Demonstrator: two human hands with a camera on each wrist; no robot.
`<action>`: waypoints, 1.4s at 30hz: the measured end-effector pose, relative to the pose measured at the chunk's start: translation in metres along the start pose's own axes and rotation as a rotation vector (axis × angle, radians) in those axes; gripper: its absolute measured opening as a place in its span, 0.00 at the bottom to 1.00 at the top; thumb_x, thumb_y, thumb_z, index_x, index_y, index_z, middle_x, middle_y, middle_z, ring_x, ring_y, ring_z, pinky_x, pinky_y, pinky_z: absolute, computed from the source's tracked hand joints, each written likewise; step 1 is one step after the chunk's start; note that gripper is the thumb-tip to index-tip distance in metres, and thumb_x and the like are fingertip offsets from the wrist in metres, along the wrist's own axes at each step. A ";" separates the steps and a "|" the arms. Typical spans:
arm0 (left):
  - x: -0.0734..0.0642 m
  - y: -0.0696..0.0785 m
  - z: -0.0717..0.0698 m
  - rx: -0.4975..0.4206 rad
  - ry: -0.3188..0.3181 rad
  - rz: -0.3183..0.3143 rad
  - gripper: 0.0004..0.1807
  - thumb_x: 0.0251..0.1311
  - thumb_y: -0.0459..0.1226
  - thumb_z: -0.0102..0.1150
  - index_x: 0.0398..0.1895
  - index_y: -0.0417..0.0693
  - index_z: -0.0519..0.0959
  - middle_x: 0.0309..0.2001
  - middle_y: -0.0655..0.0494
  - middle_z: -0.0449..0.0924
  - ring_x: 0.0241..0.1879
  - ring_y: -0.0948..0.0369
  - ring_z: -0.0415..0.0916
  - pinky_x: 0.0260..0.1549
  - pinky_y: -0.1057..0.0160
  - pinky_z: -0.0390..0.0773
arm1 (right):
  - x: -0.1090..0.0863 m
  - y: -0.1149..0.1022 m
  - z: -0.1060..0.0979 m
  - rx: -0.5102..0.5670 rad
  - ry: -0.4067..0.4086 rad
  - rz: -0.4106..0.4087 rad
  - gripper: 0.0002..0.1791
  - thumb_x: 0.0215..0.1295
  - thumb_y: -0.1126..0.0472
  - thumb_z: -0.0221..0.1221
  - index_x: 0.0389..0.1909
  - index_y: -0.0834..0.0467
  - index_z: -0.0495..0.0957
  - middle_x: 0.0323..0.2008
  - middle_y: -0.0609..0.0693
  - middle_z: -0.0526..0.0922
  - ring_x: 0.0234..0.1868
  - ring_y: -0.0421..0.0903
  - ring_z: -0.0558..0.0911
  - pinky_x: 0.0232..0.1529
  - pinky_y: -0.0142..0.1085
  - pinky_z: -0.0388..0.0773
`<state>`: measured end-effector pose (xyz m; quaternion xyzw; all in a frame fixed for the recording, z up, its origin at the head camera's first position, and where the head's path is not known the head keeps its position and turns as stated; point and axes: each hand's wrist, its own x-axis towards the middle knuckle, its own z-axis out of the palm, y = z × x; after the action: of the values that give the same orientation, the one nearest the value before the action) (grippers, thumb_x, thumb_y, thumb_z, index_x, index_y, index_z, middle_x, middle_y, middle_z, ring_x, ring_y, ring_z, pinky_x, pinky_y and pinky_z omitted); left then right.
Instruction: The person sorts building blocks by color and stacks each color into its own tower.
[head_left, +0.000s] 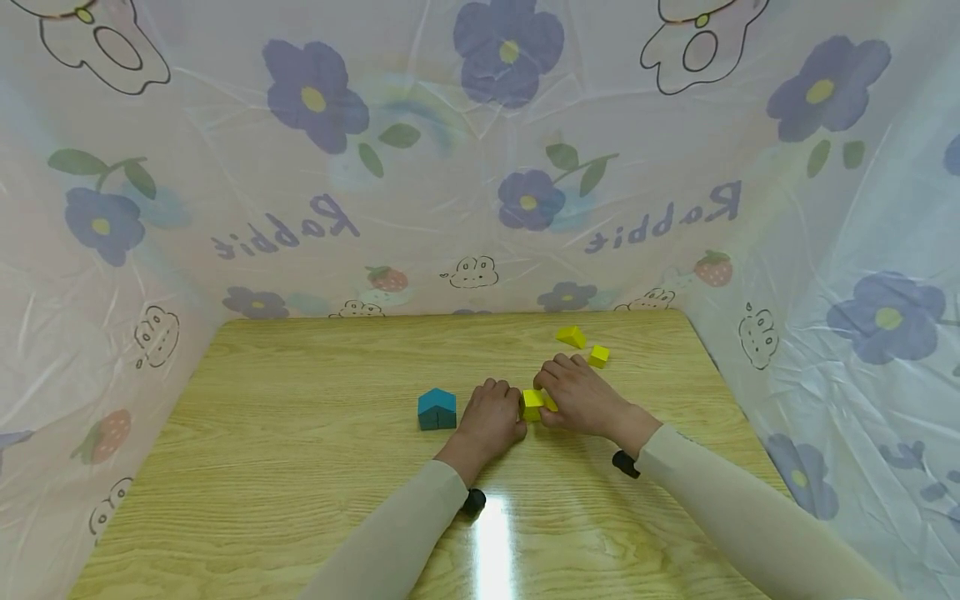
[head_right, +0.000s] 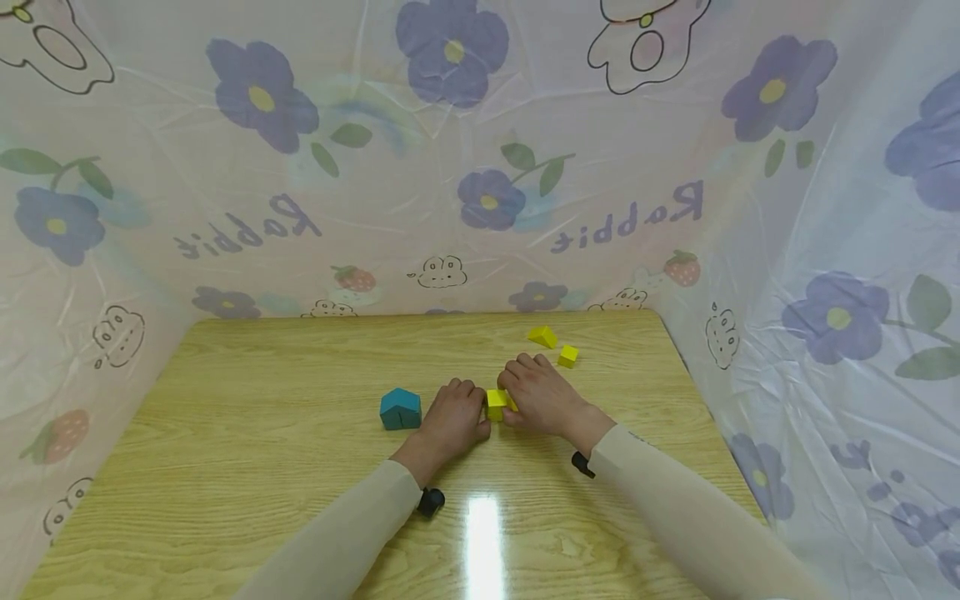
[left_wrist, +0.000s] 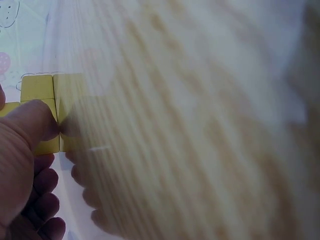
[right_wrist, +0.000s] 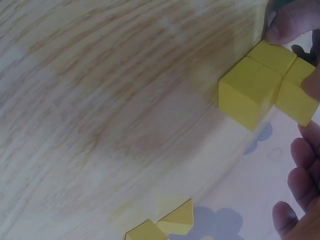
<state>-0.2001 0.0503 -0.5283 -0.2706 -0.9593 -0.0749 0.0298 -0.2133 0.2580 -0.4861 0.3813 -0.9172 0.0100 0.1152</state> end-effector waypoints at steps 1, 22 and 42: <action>0.000 0.000 0.000 -0.002 0.000 -0.001 0.15 0.65 0.49 0.67 0.43 0.49 0.80 0.36 0.58 0.74 0.38 0.58 0.64 0.43 0.61 0.70 | 0.000 0.000 0.000 0.004 -0.004 0.003 0.17 0.62 0.49 0.70 0.45 0.56 0.82 0.42 0.48 0.81 0.44 0.49 0.74 0.47 0.44 0.68; -0.002 0.000 0.000 0.005 -0.017 -0.010 0.18 0.68 0.49 0.65 0.52 0.48 0.81 0.43 0.57 0.78 0.42 0.57 0.67 0.47 0.60 0.72 | -0.003 0.042 -0.017 -0.017 0.107 0.171 0.18 0.67 0.53 0.66 0.49 0.62 0.81 0.46 0.56 0.81 0.46 0.56 0.74 0.48 0.51 0.69; -0.002 0.001 0.000 -0.024 -0.015 -0.018 0.13 0.67 0.47 0.63 0.46 0.50 0.80 0.42 0.57 0.77 0.41 0.58 0.65 0.47 0.59 0.72 | -0.046 0.100 0.004 -0.144 0.006 0.398 0.25 0.69 0.51 0.65 0.56 0.67 0.80 0.50 0.63 0.82 0.51 0.64 0.77 0.52 0.60 0.72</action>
<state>-0.1976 0.0500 -0.5286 -0.2631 -0.9609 -0.0848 0.0186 -0.2528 0.3605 -0.4933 0.1836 -0.9724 -0.0319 0.1406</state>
